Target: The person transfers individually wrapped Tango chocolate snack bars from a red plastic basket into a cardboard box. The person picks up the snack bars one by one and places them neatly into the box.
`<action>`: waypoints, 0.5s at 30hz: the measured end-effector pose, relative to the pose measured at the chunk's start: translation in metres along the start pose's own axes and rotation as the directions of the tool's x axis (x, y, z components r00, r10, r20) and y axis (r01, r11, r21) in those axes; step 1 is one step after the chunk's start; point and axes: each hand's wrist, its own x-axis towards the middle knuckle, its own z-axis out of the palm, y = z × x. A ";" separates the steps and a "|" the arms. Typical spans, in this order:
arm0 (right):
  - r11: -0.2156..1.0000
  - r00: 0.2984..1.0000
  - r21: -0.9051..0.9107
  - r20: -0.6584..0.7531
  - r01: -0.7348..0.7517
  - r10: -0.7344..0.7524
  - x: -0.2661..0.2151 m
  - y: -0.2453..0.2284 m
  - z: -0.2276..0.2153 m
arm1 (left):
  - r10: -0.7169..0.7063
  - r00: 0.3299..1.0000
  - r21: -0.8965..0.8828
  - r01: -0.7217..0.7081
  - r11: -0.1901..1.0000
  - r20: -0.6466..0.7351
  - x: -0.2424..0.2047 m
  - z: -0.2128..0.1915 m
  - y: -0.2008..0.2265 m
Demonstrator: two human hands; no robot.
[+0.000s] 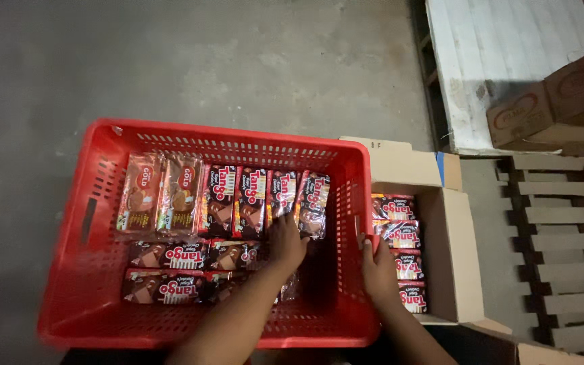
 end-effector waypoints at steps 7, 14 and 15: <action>1.000 1.000 -0.026 0.011 -0.013 0.013 -0.001 -0.004 0.000 | -0.113 0.989 0.018 0.112 0.994 0.099 0.003 0.006 -0.004; 0.999 0.999 0.002 0.023 -0.047 0.047 -0.005 -0.010 -0.002 | -0.084 0.990 0.115 0.071 0.991 0.112 0.002 0.000 -0.006; 0.999 0.998 0.010 0.030 -0.052 0.052 -0.005 -0.008 -0.001 | -0.098 0.993 0.053 0.094 0.994 0.072 0.002 -0.002 -0.005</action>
